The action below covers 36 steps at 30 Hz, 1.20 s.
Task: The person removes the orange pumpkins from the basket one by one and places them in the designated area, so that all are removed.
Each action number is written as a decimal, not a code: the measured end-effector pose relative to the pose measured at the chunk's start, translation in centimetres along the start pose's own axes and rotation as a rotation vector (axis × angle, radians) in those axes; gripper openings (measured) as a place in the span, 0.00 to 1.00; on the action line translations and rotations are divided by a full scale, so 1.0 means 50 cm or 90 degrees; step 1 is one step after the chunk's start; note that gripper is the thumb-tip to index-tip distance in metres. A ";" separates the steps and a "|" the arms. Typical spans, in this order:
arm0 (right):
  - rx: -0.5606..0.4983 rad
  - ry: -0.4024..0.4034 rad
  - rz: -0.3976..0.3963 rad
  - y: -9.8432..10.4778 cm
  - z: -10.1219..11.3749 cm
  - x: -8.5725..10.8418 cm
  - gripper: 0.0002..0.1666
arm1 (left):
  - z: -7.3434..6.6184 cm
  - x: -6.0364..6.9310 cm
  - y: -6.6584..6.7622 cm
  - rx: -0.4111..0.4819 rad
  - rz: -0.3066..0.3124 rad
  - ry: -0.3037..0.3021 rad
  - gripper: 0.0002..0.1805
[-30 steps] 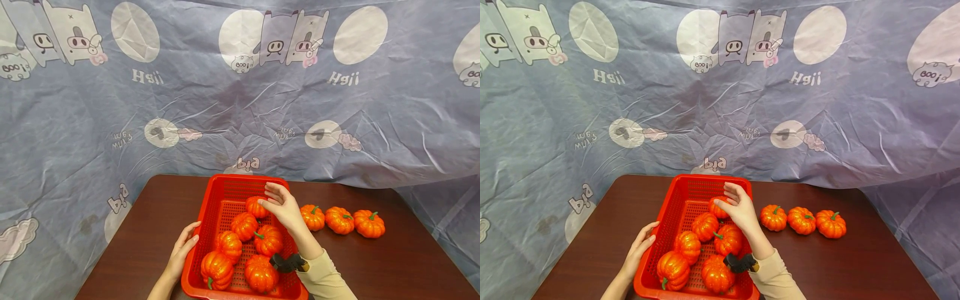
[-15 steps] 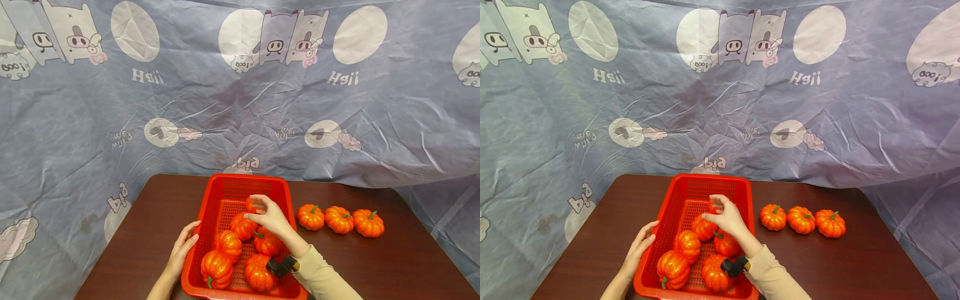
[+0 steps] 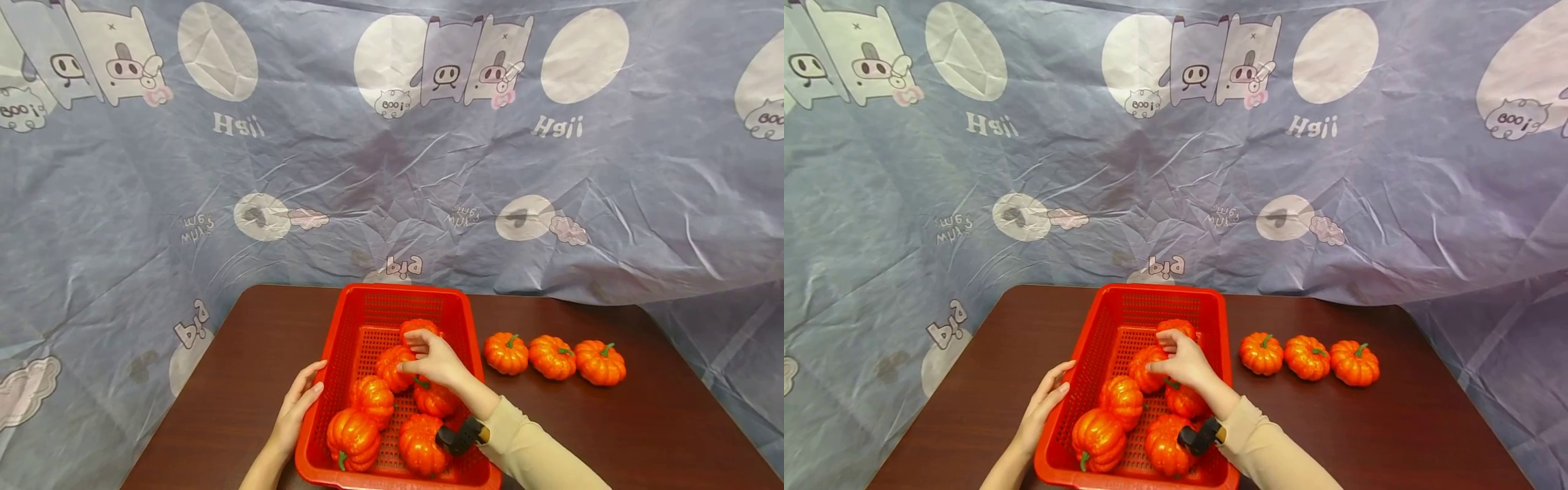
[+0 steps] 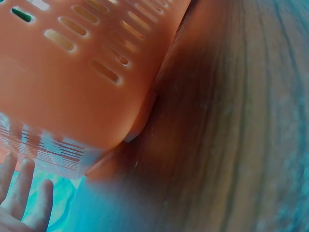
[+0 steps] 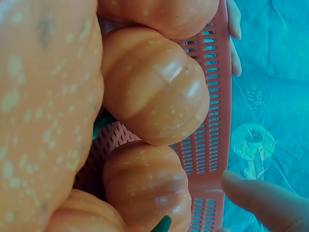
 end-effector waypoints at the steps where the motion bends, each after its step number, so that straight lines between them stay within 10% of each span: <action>1: 0.004 -0.003 -0.001 -0.001 0.000 0.000 0.35 | 0.000 0.000 0.000 0.003 0.000 0.000 0.21; 16: 0.051 -0.064 0.026 -0.002 -0.003 0.005 0.40 | 0.003 0.000 -0.001 0.038 0.003 0.006 0.21; 36: 0.195 -0.015 0.052 -0.007 -0.012 0.000 0.36 | 0.001 0.000 0.000 0.042 0.007 0.012 0.21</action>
Point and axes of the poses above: each hand's wrist, its own x-axis away from the middle knuckle, its own y-axis out of the back of the hand, z = x × y, the point moved 2 cm from there along -x, towards the middle knuckle, and after that the axes turned 11 degrees about -x, right-handed, at the moved point
